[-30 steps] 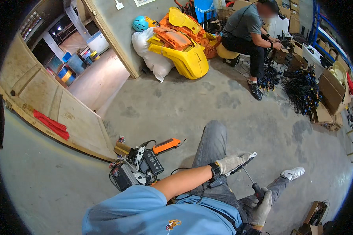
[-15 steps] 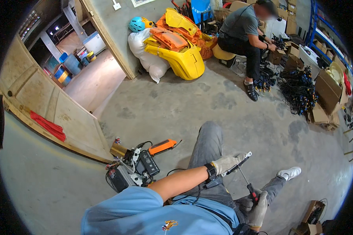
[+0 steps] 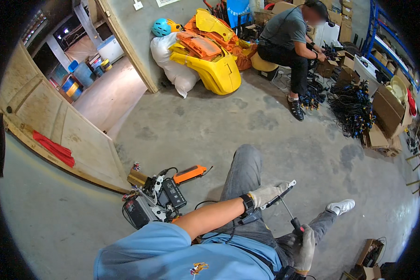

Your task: The person uses a screwdriver to drive a screw into a small black plastic component held in their left hand while seated.

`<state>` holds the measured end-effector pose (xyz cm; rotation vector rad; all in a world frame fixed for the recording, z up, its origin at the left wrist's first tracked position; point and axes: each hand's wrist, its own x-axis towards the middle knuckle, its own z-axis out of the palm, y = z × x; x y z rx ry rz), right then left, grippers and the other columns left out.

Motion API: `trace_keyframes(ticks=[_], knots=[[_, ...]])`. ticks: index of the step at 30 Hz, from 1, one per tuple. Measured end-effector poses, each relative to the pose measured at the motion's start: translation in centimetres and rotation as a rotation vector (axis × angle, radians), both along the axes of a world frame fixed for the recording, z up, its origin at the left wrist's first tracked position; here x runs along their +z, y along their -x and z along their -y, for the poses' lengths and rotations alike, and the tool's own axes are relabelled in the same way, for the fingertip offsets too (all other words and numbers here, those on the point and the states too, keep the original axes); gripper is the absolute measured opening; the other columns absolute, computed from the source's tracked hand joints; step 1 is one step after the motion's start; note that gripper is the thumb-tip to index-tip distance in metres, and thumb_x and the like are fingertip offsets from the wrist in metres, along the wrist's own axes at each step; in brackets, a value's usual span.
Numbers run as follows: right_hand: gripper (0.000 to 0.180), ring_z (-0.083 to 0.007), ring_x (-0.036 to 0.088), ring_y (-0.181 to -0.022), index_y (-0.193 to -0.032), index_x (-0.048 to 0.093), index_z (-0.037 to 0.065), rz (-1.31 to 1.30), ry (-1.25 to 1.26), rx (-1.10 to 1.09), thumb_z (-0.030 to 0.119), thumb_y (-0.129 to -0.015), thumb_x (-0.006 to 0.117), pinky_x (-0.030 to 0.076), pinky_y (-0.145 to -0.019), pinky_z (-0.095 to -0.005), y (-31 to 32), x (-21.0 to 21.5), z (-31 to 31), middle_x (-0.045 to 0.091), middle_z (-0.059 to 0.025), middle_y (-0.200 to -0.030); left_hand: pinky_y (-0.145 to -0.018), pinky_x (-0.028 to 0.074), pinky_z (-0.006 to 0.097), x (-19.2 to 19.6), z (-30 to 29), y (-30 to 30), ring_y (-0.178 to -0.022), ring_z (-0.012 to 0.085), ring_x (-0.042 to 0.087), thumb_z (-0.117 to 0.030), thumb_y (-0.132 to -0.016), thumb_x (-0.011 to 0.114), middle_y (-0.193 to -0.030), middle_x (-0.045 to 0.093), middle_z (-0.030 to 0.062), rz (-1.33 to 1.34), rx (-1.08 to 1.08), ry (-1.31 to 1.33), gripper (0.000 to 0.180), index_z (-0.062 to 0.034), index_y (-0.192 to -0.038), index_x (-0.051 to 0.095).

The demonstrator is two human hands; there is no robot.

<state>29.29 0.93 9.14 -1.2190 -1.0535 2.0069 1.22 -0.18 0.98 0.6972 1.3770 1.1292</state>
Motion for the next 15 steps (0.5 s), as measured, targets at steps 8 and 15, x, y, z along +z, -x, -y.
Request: trace_keyframes(ticks=[8, 15], knots=[[0.036, -0.0099, 0.057, -0.082, -0.131, 0.066, 0.005, 0.047, -0.097, 0.053, 0.033, -0.108, 0.062, 0.047, -0.073, -0.0257, -3.0, -5.0, -2.0, 0.065, -0.0031, -0.100, -0.055, 0.048, 0.027, 0.7, 0.0, -0.7, -0.063, 0.0084, 0.058, -0.064, -0.107, 0.051, -0.081, 0.060, -0.0024, 0.016, 0.025, 0.013, 0.060, -0.0185, -0.143, 0.063], [0.036, -0.0091, 0.055, -0.079, -0.133, 0.064, 0.007, -0.064, -0.169, -0.022, 0.031, -0.106, 0.064, 0.047, -0.068, -0.0249, -2.3, -4.1, -1.7, 0.066, -0.0030, -0.105, -0.052, 0.047, 0.031, 0.8, 0.0, -1.0, -0.059, 0.0114, 0.059, -0.061, -0.106, 0.050, -0.076, 0.059, 0.0000, -0.032, 0.055, -0.011, 0.053, -0.0154, -0.128, 0.066]])
